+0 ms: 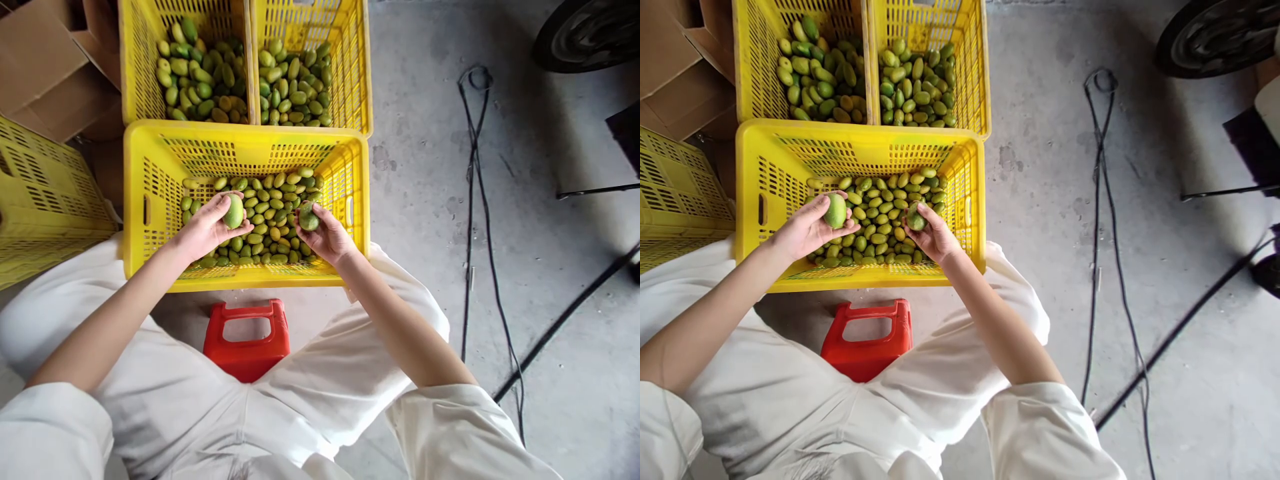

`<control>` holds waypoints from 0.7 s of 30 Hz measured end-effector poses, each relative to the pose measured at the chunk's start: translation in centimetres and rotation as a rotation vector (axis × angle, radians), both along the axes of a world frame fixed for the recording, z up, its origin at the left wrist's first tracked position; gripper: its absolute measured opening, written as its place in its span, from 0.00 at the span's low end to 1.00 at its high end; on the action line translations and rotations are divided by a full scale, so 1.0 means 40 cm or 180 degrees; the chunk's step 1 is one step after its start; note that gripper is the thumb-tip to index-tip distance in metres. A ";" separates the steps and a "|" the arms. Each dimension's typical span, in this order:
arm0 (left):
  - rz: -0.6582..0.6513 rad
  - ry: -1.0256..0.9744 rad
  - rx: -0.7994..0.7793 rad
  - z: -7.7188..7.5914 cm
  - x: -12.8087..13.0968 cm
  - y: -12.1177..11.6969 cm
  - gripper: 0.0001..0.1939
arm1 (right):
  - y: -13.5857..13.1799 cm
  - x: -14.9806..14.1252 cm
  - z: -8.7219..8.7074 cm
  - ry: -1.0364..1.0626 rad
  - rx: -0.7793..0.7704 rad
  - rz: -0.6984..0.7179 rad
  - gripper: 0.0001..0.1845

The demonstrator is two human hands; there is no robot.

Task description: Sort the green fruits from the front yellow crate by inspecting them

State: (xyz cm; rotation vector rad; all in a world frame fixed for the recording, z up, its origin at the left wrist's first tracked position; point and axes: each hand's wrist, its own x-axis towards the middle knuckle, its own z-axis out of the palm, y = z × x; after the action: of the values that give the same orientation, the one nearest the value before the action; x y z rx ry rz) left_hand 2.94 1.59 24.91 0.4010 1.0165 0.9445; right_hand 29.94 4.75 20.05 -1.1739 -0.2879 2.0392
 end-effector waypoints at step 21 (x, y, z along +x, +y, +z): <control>0.0000 0.0191 0.0040 0.020 -0.001 0.001 0.17 | -0.005 -0.005 0.003 -0.0078 0.0169 -0.0019 0.19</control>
State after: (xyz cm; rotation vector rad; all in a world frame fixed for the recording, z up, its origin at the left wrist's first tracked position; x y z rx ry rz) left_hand 2.90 1.61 25.70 0.4419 1.0654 0.9440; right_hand 29.75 4.53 20.17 -1.1665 -0.3480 2.0012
